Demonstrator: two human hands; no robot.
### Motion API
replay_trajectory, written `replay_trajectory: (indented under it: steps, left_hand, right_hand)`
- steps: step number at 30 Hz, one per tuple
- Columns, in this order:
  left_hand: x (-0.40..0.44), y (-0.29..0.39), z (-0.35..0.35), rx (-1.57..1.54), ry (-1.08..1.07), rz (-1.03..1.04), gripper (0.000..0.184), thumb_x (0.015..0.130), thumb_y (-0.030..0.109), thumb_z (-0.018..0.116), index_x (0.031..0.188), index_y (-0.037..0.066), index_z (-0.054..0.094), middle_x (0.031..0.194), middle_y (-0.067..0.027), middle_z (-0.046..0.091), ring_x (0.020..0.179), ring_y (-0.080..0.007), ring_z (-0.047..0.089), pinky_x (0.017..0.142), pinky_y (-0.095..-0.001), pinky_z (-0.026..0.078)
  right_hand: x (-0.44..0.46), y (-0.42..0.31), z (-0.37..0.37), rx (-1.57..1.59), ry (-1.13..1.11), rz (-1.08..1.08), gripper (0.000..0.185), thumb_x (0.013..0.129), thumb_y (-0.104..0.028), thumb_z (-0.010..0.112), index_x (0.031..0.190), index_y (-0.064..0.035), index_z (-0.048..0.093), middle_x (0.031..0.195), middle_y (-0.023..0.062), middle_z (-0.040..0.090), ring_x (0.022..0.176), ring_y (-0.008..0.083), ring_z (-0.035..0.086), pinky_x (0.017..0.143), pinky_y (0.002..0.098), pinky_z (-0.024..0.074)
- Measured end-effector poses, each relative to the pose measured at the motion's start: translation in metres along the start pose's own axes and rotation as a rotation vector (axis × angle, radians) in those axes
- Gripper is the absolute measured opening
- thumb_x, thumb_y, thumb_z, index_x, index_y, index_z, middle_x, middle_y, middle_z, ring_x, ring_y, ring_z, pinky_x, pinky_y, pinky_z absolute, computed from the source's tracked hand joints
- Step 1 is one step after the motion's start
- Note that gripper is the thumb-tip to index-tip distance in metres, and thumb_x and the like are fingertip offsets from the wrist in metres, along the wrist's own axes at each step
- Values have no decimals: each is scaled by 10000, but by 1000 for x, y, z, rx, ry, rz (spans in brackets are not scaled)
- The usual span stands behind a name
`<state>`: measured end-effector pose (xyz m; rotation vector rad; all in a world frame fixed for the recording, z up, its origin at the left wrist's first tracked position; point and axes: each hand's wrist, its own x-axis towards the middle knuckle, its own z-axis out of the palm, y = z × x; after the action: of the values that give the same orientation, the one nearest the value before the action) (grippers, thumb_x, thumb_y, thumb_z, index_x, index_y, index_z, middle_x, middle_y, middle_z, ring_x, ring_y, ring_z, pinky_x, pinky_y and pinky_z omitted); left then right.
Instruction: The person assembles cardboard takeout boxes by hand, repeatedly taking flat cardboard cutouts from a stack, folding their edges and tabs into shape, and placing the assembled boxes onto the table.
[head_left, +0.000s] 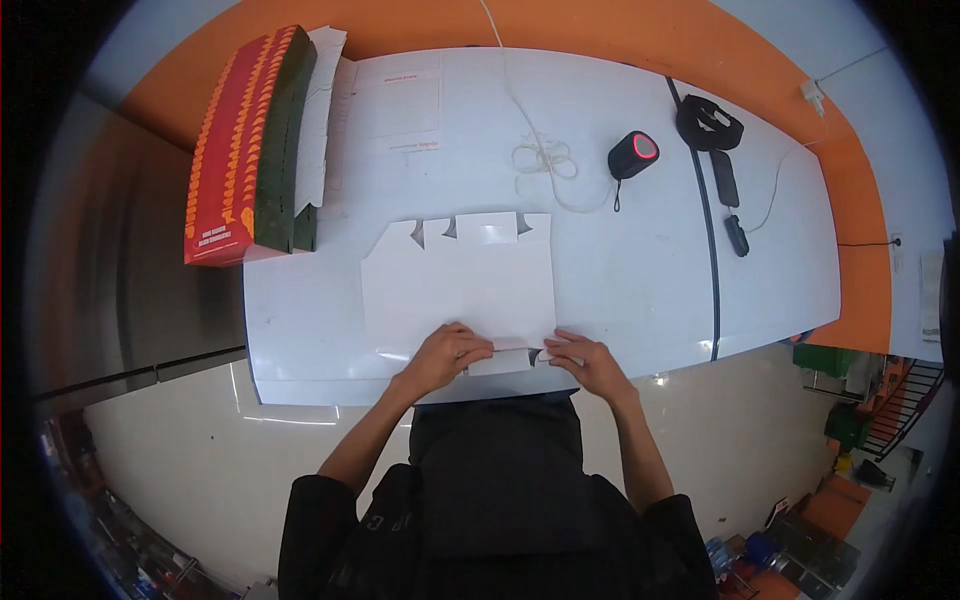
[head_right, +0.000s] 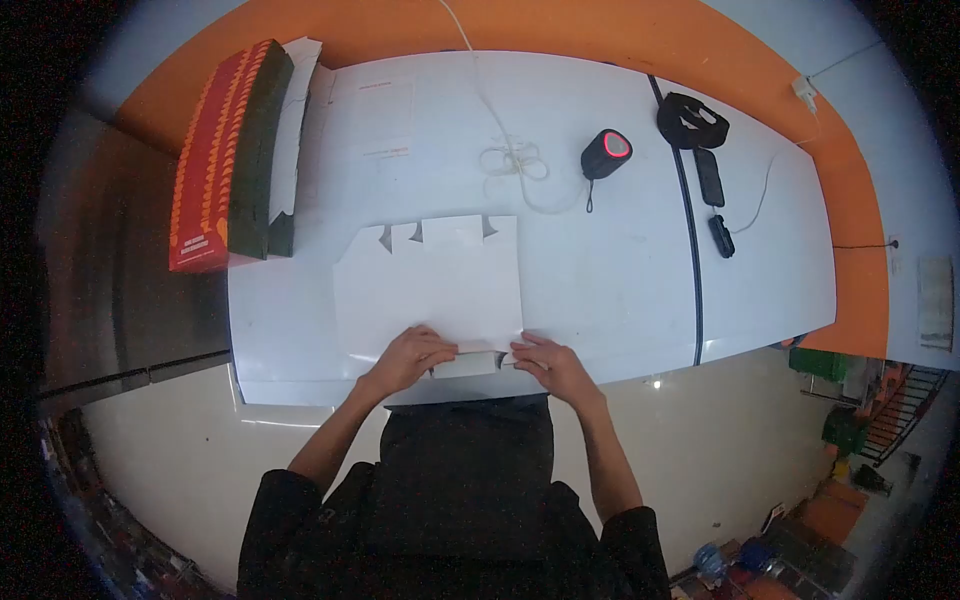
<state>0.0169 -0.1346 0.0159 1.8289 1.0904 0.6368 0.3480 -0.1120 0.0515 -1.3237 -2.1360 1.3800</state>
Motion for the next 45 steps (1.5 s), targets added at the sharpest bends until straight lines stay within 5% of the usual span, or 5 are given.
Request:
replay_trajectory:
  steps: [10,19,22,35,45]
  left_hand:
    - [20,8,-17,-254,-183,-317,297,969,310,738,1133,71,802,1024,-110,766,1021,-254,672,932,-390,511]
    - [25,5,-2,-143,100,-416,243,993,244,703,1075,30,785,887,-139,764,782,-244,691,764,-347,536]
    - [24,9,24,-156,448,-319,242,1001,238,691,1004,11,773,742,-167,715,612,-261,662,648,-373,526]
    - [17,23,12,-238,298,-237,169,1023,150,664,1082,14,744,972,-146,740,842,-281,688,723,-365,533]
    - [-54,111,-6,-43,528,173,138,833,-4,785,942,18,705,979,-119,723,1072,-333,675,904,-407,558]
  right_hand:
    - [15,3,-20,178,-101,204,241,973,-111,746,1190,-9,751,1156,154,779,1219,273,698,886,359,577]
    - [20,20,54,302,565,263,240,954,-171,783,1093,19,731,846,95,745,732,202,670,697,349,536]
    - [19,28,78,283,734,128,223,903,-113,813,1084,-8,739,914,93,713,875,203,667,794,346,524]
    - [60,-35,75,-331,440,-421,294,916,-53,700,1203,-81,752,1277,89,679,1304,337,544,1165,559,366]
    - [42,-87,33,-136,401,-406,188,907,-53,758,1092,-87,751,935,50,729,903,240,681,1115,557,396]
